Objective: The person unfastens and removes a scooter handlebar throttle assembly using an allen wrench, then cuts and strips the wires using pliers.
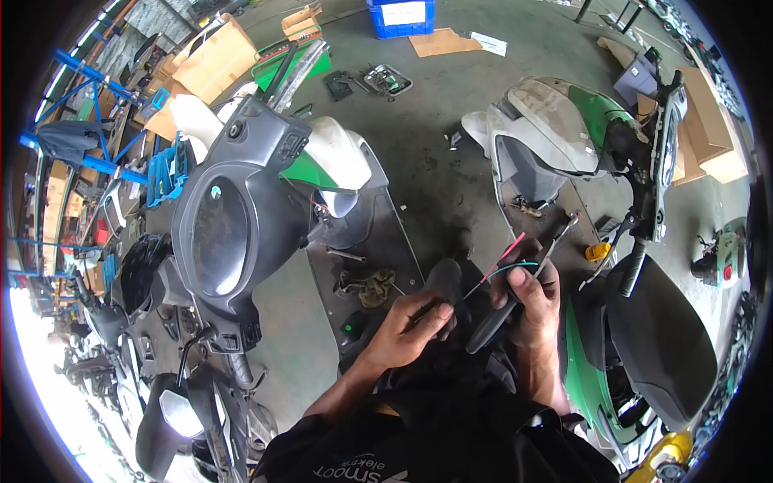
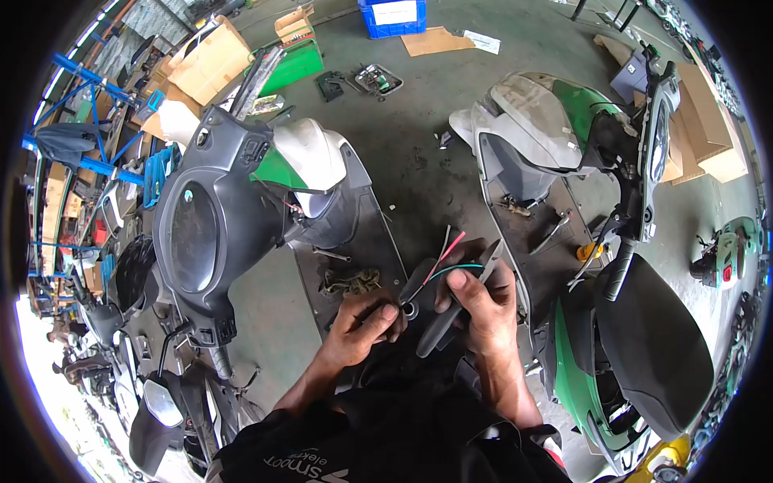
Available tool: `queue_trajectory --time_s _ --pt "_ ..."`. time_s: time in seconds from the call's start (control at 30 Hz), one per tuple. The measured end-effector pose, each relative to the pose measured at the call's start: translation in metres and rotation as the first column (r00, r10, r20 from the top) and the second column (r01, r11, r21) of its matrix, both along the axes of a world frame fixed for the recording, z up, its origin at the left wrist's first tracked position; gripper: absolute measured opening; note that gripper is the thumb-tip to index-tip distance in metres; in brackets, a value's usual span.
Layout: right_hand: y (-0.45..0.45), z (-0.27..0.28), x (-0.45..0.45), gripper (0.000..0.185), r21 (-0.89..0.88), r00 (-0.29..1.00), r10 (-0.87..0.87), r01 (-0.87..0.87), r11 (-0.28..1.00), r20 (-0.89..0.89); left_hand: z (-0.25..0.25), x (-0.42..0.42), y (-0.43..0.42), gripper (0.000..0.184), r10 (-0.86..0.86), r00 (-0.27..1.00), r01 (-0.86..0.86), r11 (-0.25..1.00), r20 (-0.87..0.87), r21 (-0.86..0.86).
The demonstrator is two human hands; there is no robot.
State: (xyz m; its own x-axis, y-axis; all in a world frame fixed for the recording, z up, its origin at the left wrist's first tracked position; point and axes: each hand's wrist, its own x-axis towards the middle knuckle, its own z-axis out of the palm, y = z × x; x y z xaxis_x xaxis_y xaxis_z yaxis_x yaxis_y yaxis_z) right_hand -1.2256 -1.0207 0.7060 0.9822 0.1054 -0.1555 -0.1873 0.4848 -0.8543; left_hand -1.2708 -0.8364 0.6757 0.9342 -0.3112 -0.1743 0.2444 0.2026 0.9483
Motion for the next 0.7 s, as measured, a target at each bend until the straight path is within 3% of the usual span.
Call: queue_trajectory --time_s 0.07,0.17,0.23,0.43,0.5,0.57,0.63,0.7 --pt "0.001 0.0 0.0 0.022 -0.143 0.999 -0.037 0.033 0.989 -0.025 -0.001 -0.001 -0.003 0.032 -0.029 1.0 0.029 1.0 0.004 -0.003" --pt "0.001 -0.003 -0.001 0.02 -0.095 1.0 0.007 -0.009 0.995 -0.018 0.001 -0.002 -0.006 0.03 -0.059 0.998 0.059 0.998 0.014 -0.027" --pt "-0.001 -0.007 -0.004 0.02 -0.091 0.999 0.035 -0.035 0.995 -0.002 -0.001 -0.002 -0.009 0.02 -0.014 0.999 0.015 1.0 0.034 -0.024" --pt "-0.006 0.001 -0.006 0.032 -0.189 0.972 0.14 -0.175 0.966 -0.188 -0.007 0.006 -0.013 0.016 0.187 0.982 -0.187 0.982 0.017 -0.005" --pt "-0.008 -0.006 -0.01 0.033 -0.154 0.971 0.155 -0.184 0.971 -0.182 -0.008 0.006 -0.013 0.015 0.214 0.976 -0.214 0.977 -0.029 0.007" --pt "-0.008 -0.006 -0.014 0.031 0.015 0.942 0.162 -0.165 0.986 -0.294 -0.01 0.008 -0.01 0.014 0.244 0.97 -0.244 0.969 -0.002 0.032" --pt "-0.012 -0.014 -0.018 0.03 0.001 0.936 0.161 -0.17 0.986 -0.312 -0.005 0.009 -0.009 0.013 0.26 0.965 -0.257 0.964 -0.039 0.064" --pt "-0.018 -0.018 -0.019 0.028 -0.034 0.913 0.276 -0.299 0.954 -0.301 -0.005 0.009 -0.01 0.013 0.288 0.957 -0.287 0.958 -0.028 0.024"
